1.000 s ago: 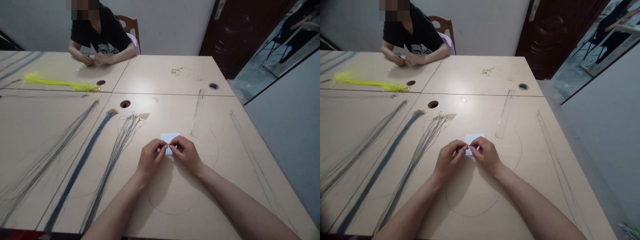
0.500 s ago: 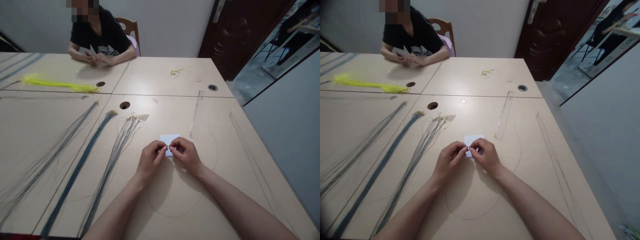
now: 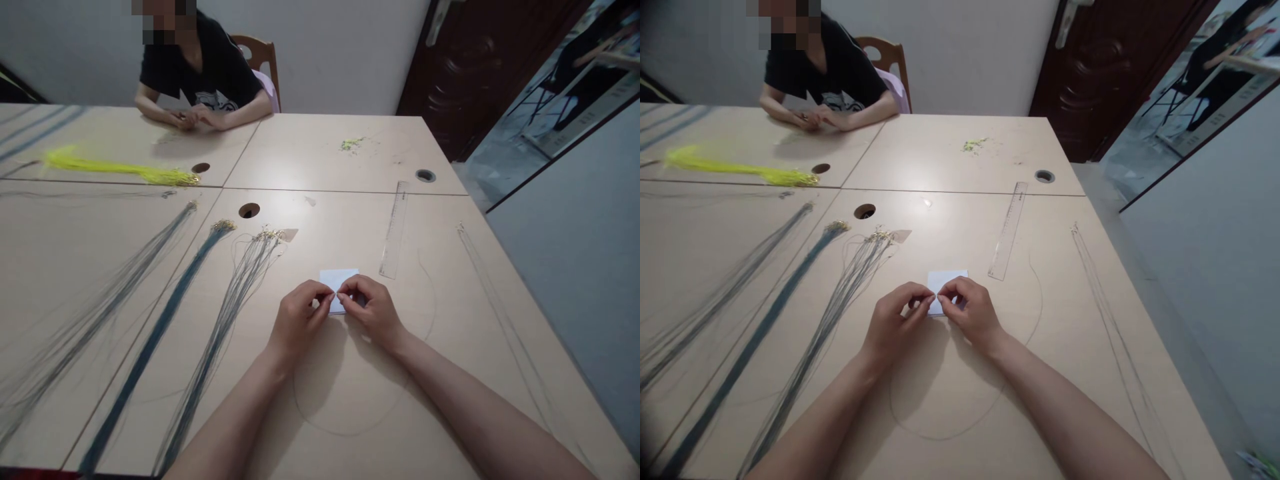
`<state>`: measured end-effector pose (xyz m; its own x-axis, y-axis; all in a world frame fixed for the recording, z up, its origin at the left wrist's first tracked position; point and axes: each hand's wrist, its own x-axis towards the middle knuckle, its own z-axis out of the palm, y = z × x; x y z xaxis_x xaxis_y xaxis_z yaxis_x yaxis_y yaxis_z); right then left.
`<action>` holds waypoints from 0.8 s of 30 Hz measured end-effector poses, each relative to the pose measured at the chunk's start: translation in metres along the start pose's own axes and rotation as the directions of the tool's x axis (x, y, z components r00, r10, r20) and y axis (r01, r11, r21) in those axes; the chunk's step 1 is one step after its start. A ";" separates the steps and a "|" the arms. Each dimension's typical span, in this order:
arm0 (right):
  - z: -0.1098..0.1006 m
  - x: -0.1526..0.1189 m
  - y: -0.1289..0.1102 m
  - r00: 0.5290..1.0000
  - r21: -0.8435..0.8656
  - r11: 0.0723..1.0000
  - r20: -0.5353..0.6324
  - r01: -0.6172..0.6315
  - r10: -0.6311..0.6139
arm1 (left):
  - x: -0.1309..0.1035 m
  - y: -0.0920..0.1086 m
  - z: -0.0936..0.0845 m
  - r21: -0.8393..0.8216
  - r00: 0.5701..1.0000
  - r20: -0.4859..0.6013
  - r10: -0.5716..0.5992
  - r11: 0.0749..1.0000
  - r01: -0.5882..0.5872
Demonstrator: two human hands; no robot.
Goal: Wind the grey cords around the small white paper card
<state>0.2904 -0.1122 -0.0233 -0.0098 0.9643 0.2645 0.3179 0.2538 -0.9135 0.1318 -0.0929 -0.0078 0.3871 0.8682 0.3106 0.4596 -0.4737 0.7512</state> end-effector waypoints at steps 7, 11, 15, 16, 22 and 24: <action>0.000 0.000 0.001 1.000 0.004 1.000 0.006 0.011 -0.011 | 0.000 -0.004 0.000 0.006 0.999 0.015 0.048 0.999 -0.048; 0.000 0.000 0.001 1.000 0.005 1.000 0.010 0.003 -0.003 | 0.001 -0.004 0.000 0.003 0.999 0.021 0.050 0.999 -0.050; -0.002 0.000 0.002 1.000 0.003 1.000 0.023 -0.004 0.004 | 0.001 -0.004 0.001 -0.031 0.999 -0.001 0.035 0.999 -0.035; -0.002 0.000 0.002 1.000 0.004 1.000 0.024 -0.007 0.007 | 0.001 -0.004 0.002 -0.041 1.000 -0.002 0.028 0.999 -0.028; -0.004 -0.001 0.000 1.000 0.022 1.000 0.030 0.003 -0.004 | 0.000 -0.005 0.006 -0.077 1.000 0.008 -0.011 0.997 0.012; -0.005 -0.001 -0.001 0.999 0.027 1.000 0.035 0.002 -0.003 | 0.000 -0.005 0.006 -0.075 1.000 -0.001 -0.019 0.997 0.019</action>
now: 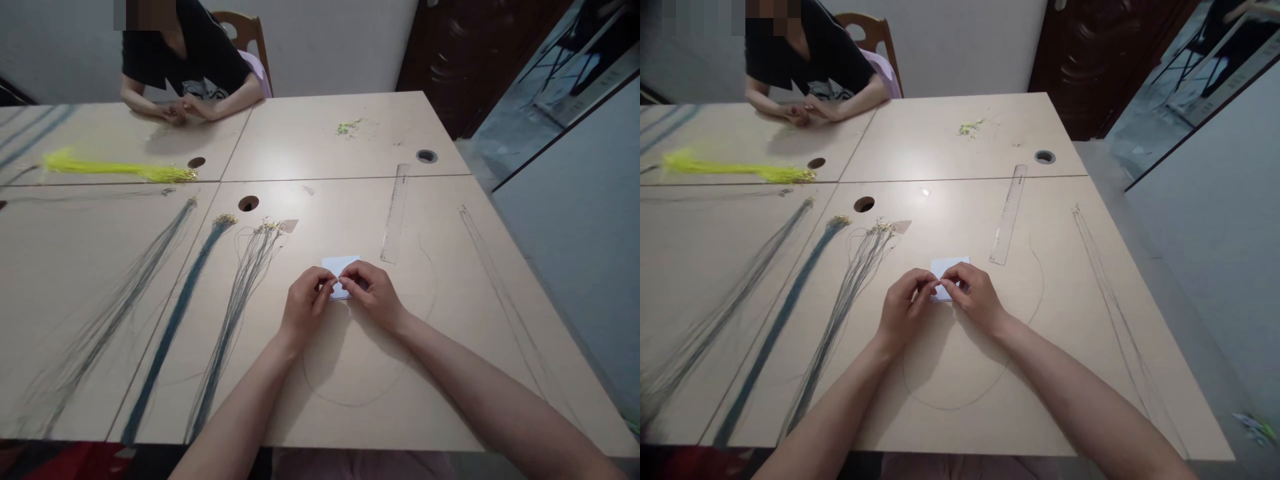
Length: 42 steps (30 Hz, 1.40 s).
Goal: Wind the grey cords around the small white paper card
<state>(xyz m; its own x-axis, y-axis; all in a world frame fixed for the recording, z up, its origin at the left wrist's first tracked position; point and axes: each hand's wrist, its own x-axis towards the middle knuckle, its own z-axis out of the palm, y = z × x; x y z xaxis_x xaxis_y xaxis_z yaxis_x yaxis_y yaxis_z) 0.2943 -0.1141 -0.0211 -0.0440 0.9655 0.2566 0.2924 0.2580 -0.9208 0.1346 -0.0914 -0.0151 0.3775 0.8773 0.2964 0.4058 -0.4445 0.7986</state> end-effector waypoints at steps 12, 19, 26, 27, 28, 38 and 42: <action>0.000 0.000 0.001 1.000 -0.009 1.000 0.006 -0.013 0.014 | 0.001 0.002 -0.001 0.065 0.990 -0.077 0.121 0.991 -0.116; 0.000 0.000 -0.001 1.000 -0.023 1.000 0.008 -0.017 0.017 | 0.000 0.002 -0.001 0.079 0.989 -0.070 0.128 0.989 -0.123; -0.001 -0.001 -0.001 1.000 -0.037 0.999 0.012 -0.012 0.013 | 0.000 0.002 0.000 0.092 0.984 -0.075 0.159 0.984 -0.152; -0.001 -0.001 -0.001 1.000 -0.037 0.999 0.011 -0.009 0.010 | 0.000 0.002 0.000 0.095 0.984 -0.076 0.164 0.983 -0.157; -0.001 -0.001 -0.001 1.000 -0.035 0.999 0.011 -0.008 0.008 | 0.000 0.002 0.000 0.097 0.983 -0.078 0.169 0.982 -0.161; -0.001 -0.001 0.000 1.000 -0.019 1.000 0.014 -0.007 0.008 | 0.001 0.002 0.001 0.106 0.978 -0.086 0.189 0.978 -0.180; -0.001 -0.001 0.000 1.000 -0.014 1.000 0.017 -0.012 0.013 | 0.001 0.002 0.002 0.117 0.977 -0.087 0.197 0.976 -0.186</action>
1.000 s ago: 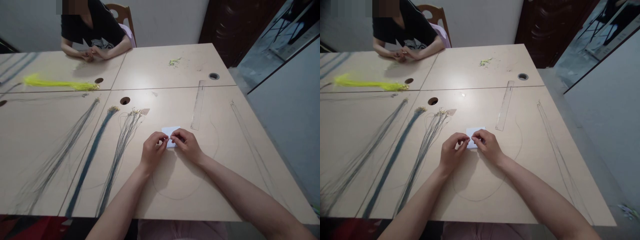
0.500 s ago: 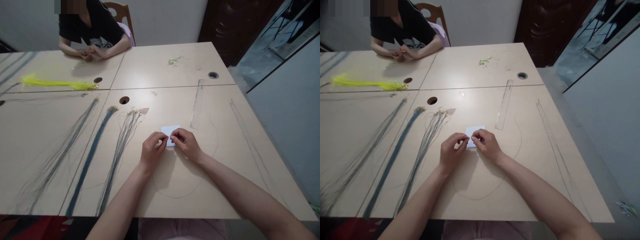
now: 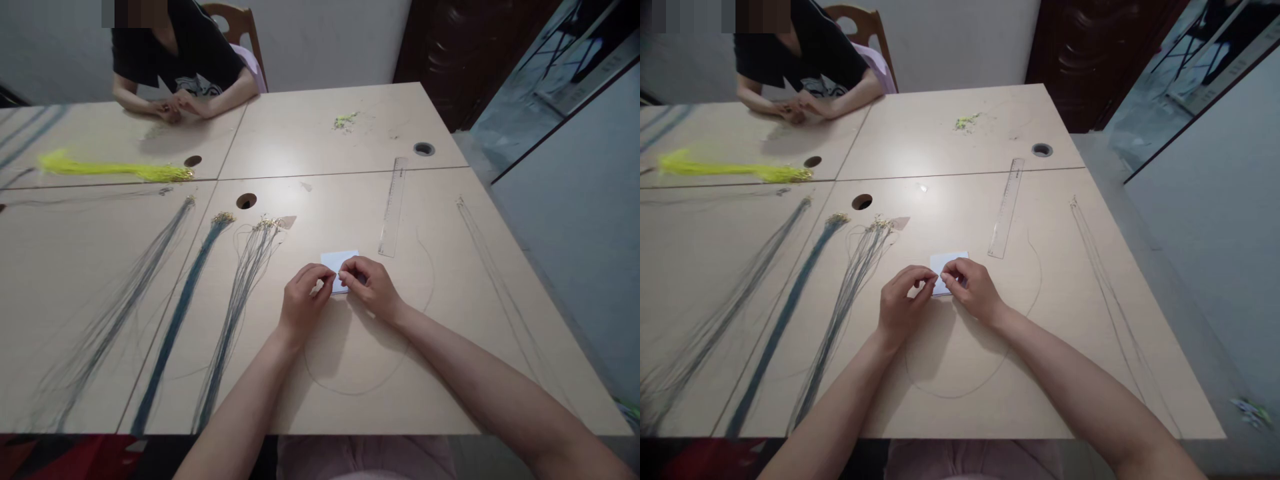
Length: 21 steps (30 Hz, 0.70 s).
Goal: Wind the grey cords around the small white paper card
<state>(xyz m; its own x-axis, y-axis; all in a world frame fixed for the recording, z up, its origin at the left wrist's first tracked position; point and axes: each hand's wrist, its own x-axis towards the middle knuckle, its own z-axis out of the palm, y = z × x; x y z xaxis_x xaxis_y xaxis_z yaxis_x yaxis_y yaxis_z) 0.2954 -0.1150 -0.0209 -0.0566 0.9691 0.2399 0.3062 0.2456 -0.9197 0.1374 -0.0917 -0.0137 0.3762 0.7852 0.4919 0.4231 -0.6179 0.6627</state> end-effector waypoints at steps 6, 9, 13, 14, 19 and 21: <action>0.000 0.000 0.001 1.000 0.005 1.000 0.008 -0.009 0.008 | -0.001 -0.001 0.001 0.010 1.000 0.005 0.014 1.000 -0.014; 0.000 0.000 0.002 1.000 0.014 1.000 0.014 -0.014 0.014 | -0.001 -0.001 0.001 0.015 1.000 0.007 0.014 1.000 -0.014; 0.000 0.000 0.003 1.000 0.035 0.999 0.020 -0.016 0.016 | -0.001 0.000 0.001 0.017 1.000 0.006 0.016 1.000 -0.016; 0.000 0.000 0.003 1.000 0.040 0.999 0.020 -0.015 0.015 | -0.001 0.000 0.001 0.017 1.000 0.008 0.016 1.000 -0.016; -0.001 0.001 0.002 1.000 0.042 0.999 0.021 -0.014 0.013 | 0.000 0.002 0.002 0.022 1.000 0.027 0.004 1.000 -0.005; -0.001 0.001 0.002 1.000 0.047 0.999 0.019 -0.017 0.016 | 0.000 0.003 0.003 0.025 1.000 0.013 -0.004 1.000 0.004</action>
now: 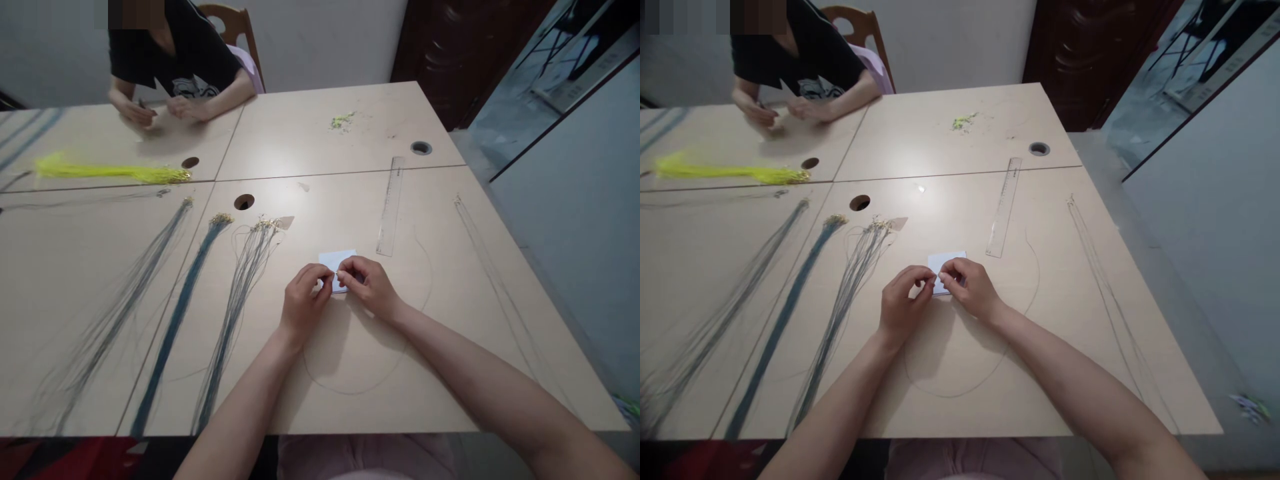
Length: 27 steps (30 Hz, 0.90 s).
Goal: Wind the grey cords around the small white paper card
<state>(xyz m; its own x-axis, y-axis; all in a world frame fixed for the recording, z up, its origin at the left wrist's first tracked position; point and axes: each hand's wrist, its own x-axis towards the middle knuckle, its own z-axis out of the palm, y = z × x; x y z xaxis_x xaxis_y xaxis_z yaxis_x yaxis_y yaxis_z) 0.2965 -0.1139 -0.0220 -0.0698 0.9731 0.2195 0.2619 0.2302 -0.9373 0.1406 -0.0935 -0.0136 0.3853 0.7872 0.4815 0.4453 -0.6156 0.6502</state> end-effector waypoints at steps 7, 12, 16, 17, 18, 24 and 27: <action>0.000 0.000 0.001 1.000 -0.004 1.000 -0.009 -0.016 0.016 | 0.000 0.001 0.000 -0.003 0.999 -0.042 -0.009 1.000 0.009; 0.000 0.000 0.001 1.000 0.007 1.000 -0.009 -0.014 0.014 | 0.000 0.000 0.000 -0.019 0.999 -0.033 0.000 1.000 0.000; 0.000 0.000 0.002 1.000 0.019 1.000 -0.001 -0.019 0.019 | 0.000 -0.001 0.000 -0.020 0.999 -0.032 0.019 1.000 -0.020; 0.000 0.000 0.002 1.000 0.024 1.000 0.001 -0.020 0.020 | 0.000 -0.001 0.000 -0.020 0.999 -0.033 0.025 0.999 -0.026; 0.000 0.000 0.002 1.000 0.029 0.999 0.002 -0.021 0.021 | 0.000 -0.001 0.001 -0.018 0.999 -0.034 0.031 0.999 -0.032; 0.000 0.000 0.002 1.000 0.030 0.999 0.010 -0.022 0.021 | -0.001 -0.001 0.001 0.005 0.998 -0.033 0.047 0.999 -0.047; 0.000 0.000 0.002 1.000 0.024 1.000 0.016 -0.019 0.019 | -0.001 -0.001 0.001 0.022 0.998 -0.026 0.058 0.998 -0.058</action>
<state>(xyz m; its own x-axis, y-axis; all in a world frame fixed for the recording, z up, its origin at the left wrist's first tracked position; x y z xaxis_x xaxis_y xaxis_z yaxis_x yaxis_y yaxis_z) 0.2973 -0.1135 -0.0237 -0.0801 0.9770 0.1976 0.2395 0.2113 -0.9476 0.1407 -0.0936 -0.0155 0.3896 0.7507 0.5335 0.4396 -0.6607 0.6085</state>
